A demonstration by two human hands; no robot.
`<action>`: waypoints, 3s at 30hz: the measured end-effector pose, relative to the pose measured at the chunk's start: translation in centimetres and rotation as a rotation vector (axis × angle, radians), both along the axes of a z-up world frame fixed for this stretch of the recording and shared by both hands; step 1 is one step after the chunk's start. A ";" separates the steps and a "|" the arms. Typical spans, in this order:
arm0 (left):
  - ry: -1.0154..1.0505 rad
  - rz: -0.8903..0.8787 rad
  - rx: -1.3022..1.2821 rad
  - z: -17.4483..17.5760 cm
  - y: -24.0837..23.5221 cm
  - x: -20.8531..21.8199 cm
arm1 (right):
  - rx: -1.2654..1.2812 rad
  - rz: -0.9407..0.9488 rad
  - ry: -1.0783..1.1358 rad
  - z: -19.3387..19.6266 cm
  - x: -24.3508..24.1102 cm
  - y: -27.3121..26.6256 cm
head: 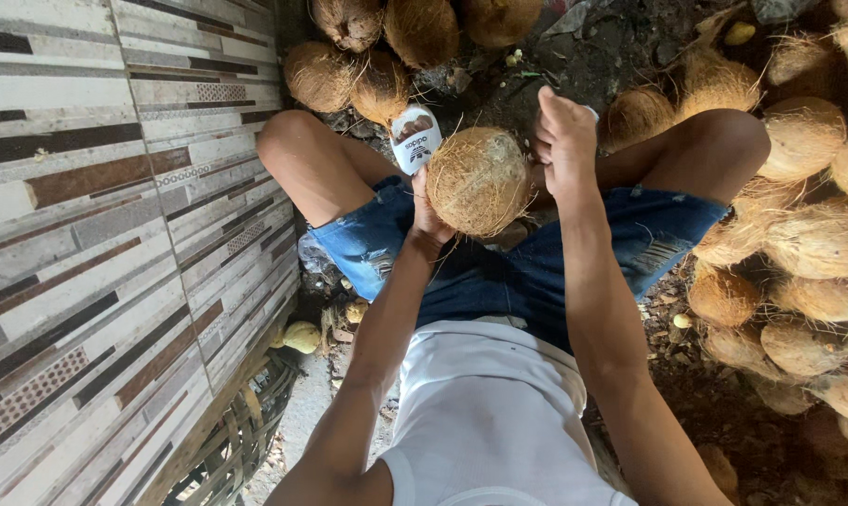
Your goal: The person sits on the ground surrounded by coconuts and uses their hands to peel the fibrous husk off a coconut. They rotate the coconut and pull away the fibers, discarding them on the floor, then pick up another coconut to continue the process.
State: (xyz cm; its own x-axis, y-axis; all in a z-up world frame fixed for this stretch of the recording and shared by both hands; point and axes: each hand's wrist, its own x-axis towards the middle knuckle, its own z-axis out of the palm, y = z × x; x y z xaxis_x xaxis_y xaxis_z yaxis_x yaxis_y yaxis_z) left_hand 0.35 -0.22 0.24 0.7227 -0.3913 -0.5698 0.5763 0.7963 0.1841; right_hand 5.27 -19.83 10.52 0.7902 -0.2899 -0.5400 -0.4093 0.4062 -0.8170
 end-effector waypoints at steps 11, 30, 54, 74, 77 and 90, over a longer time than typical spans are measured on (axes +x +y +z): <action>-0.028 -0.052 -0.012 0.1 0.4 0.4 | -0.092 -0.155 0.062 -2.9 0.6 -1.1; 0.253 -0.017 0.052 -1.6 0.8 2.8 | -0.163 0.424 0.225 -8.1 10.7 0.2; 0.405 0.120 0.134 -1.6 0.4 3.2 | -0.314 0.620 0.177 -13.6 30.6 2.6; 0.319 0.110 0.132 -0.2 0.9 2.6 | -0.099 0.535 -0.074 -3.7 4.8 1.2; 0.296 0.052 0.160 1.2 1.1 2.5 | -0.035 0.662 -0.122 0.8 2.6 3.0; 0.117 0.010 0.280 -0.5 3.6 4.0 | -0.051 0.469 -0.160 3.9 1.6 6.7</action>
